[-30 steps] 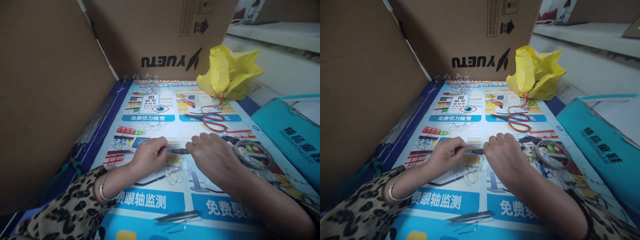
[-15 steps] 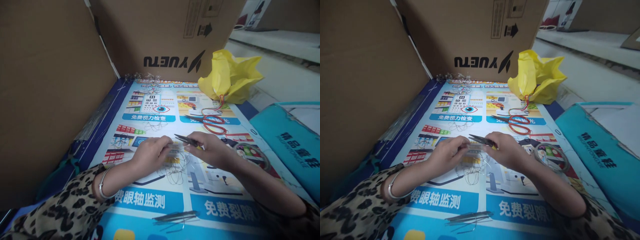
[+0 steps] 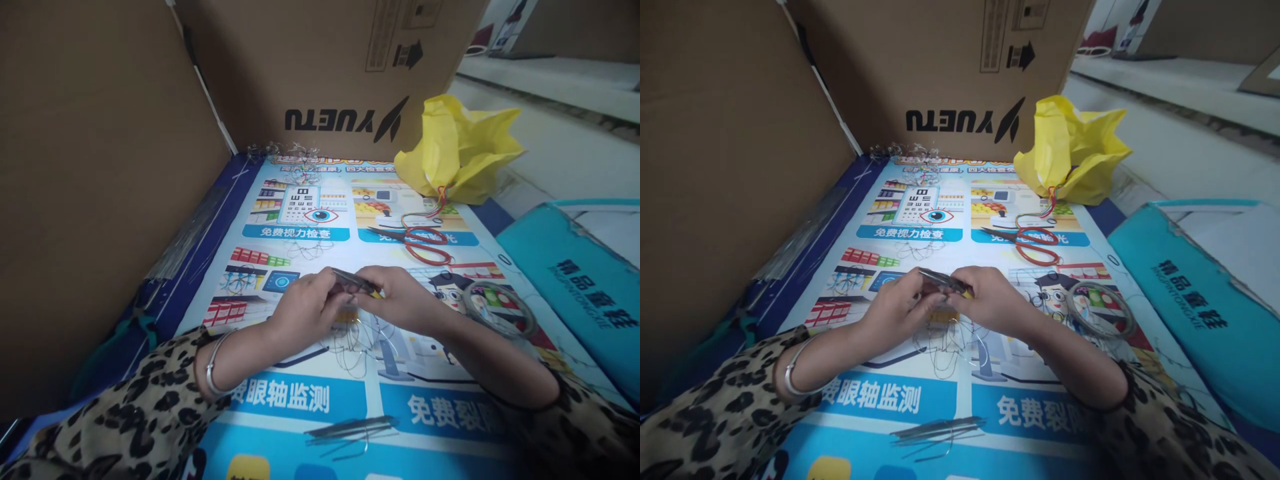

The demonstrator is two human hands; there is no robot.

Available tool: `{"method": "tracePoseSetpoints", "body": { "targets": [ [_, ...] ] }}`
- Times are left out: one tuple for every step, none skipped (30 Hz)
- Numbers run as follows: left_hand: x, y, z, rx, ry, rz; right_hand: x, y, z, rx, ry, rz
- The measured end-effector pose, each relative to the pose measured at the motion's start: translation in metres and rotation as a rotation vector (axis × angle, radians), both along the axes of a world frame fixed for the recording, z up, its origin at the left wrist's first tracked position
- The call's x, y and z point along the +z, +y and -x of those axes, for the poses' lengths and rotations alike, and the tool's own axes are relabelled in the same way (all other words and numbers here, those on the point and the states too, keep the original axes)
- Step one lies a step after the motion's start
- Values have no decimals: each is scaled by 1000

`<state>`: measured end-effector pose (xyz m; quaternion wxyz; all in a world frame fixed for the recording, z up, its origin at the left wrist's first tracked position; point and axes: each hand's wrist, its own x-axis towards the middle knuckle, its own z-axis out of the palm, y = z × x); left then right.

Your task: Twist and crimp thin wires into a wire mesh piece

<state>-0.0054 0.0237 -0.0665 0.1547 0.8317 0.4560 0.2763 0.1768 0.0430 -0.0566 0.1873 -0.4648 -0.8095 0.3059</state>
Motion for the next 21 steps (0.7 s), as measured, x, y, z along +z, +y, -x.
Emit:
{"method": "tracePoseSetpoints", "body": {
  "targets": [
    [1,0,0,2,-16,40,0,0,0,1,4,7],
    [1,1,0,-8,-40,89,-1,1,-1,-1,12,19],
    [2,2,0,-34,-74,147,-1,1,-2,-2,25,37],
    [2,3,1,-74,-117,214,-1,2,-3,-6,43,60],
    [3,4,1,-122,-166,284,-1,2,-4,-11,65,86],
    [3,6,2,-168,-217,348,-1,3,-5,-19,92,110],
    [4,8,2,-206,-265,402,-1,4,-6,-22,123,133],
    [4,10,2,-232,-306,443,-1,6,-7,-21,154,149],
    [4,12,2,-247,-344,471,-2,7,-9,-14,185,162],
    [4,15,2,-258,-376,494,-2,8,-9,-4,213,174],
    [4,17,1,-269,-400,517,-3,9,-10,9,236,184],
    [3,19,1,-283,-417,544,-3,9,-11,21,250,193],
    [1,21,0,-296,-425,572,-4,10,-11,33,259,200],
    [0,23,-1,-303,-423,599,-4,10,-11,41,268,205],
    [-2,24,-1,-309,-411,620,-4,10,-11,49,275,210],
    [-4,25,-1,-303,-393,633,-5,10,-10,56,281,214],
    [-5,26,0,-292,-373,640,-5,10,-10,61,281,217],
    [-6,26,0,-286,-355,645,-4,9,-10,63,275,216],
    [-6,26,1,-279,-339,650,-4,9,-10,62,261,208],
    [-6,26,3,-278,-328,657,-4,8,-9,58,241,194],
    [-4,26,4,-284,-320,666,-4,8,-9,51,221,173]
  ]
}}
